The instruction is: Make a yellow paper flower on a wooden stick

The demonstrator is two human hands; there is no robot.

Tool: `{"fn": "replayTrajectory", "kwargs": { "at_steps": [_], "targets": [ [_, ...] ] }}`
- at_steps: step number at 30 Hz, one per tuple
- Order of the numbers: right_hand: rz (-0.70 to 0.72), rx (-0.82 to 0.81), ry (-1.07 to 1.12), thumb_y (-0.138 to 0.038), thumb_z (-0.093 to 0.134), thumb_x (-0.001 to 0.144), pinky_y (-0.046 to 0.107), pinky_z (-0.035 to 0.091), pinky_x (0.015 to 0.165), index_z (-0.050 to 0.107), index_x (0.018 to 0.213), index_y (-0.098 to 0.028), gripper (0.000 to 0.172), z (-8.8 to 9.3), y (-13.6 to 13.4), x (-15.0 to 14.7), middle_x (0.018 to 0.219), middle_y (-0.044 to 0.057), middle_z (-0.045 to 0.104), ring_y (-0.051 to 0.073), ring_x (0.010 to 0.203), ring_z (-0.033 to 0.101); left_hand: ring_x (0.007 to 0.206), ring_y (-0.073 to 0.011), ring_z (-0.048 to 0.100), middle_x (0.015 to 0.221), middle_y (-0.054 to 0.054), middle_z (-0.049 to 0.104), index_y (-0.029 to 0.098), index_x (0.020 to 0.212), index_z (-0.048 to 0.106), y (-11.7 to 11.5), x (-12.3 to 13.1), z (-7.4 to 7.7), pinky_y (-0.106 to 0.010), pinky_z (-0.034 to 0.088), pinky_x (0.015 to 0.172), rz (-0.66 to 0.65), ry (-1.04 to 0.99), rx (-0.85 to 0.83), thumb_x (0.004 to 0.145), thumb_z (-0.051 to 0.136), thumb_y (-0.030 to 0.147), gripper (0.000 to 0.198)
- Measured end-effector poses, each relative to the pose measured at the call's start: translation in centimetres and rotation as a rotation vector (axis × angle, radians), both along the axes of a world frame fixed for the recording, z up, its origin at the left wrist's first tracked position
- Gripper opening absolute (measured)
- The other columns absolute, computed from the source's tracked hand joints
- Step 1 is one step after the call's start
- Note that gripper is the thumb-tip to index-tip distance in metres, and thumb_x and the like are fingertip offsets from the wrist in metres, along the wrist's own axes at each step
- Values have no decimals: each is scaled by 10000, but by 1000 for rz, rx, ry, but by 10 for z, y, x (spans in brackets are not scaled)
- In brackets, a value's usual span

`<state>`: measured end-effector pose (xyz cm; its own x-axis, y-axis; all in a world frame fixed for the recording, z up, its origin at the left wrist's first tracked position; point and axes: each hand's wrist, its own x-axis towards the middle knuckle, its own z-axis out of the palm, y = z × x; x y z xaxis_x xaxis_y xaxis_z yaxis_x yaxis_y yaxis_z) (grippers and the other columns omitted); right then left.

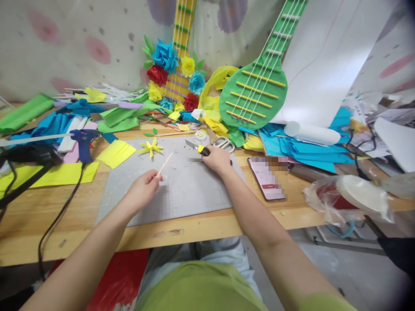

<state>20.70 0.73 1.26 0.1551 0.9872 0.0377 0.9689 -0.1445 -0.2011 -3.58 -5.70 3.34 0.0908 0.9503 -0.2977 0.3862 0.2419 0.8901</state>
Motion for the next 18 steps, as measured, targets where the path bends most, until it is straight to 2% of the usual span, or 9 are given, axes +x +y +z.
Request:
{"fn": "replayTrajectory", "kwargs": {
  "at_steps": [2,6,10,13,16,17,18],
  "targets": [
    [43,9,5,-344,471,732,279,400,644,629,918,-254,260,-1,-5,-8,862,45,681,223,829,613,400,-70,315,461,61,355,167,775,548,1,4,5,-180,211,398,-38,0,-4,747,445,312,180],
    [169,61,6,-367,473,735,277,394,644,615,910,-265,247,2,-21,-34,852,26,684,213,821,617,390,-62,282,459,64,321,151,804,551,5,17,10,-173,182,385,-12,-55,-55,781,402,336,239],
    [355,76,6,-341,474,724,261,382,621,608,894,-259,232,0,-34,-56,868,11,689,198,821,623,389,-50,271,470,68,315,151,775,517,8,27,7,-158,163,374,-1,-152,-88,784,408,287,175],
    [411,65,15,-338,479,714,260,380,616,606,884,-257,227,-5,-37,-64,865,11,689,196,808,624,383,-41,251,472,77,299,153,765,492,9,29,5,-149,150,370,42,-186,-129,789,399,258,143],
    [376,53,36,-349,477,717,266,385,628,607,894,-263,236,-7,-26,-55,872,16,687,201,818,619,387,-33,239,472,82,282,155,722,465,5,29,4,-140,153,374,50,-204,-131,790,404,269,146],
    [331,45,45,-360,475,722,270,387,639,608,909,-266,247,-6,-20,-48,884,20,685,205,835,615,388,-33,237,469,82,277,156,707,456,3,28,4,-138,154,374,35,-206,-132,788,410,280,155],
    [217,25,52,-372,465,732,273,390,640,611,923,-267,261,-5,-14,-39,884,27,684,210,836,614,390,-33,237,466,82,274,158,695,449,1,26,4,-137,155,375,18,-205,-134,785,415,292,165]
  ]
}}
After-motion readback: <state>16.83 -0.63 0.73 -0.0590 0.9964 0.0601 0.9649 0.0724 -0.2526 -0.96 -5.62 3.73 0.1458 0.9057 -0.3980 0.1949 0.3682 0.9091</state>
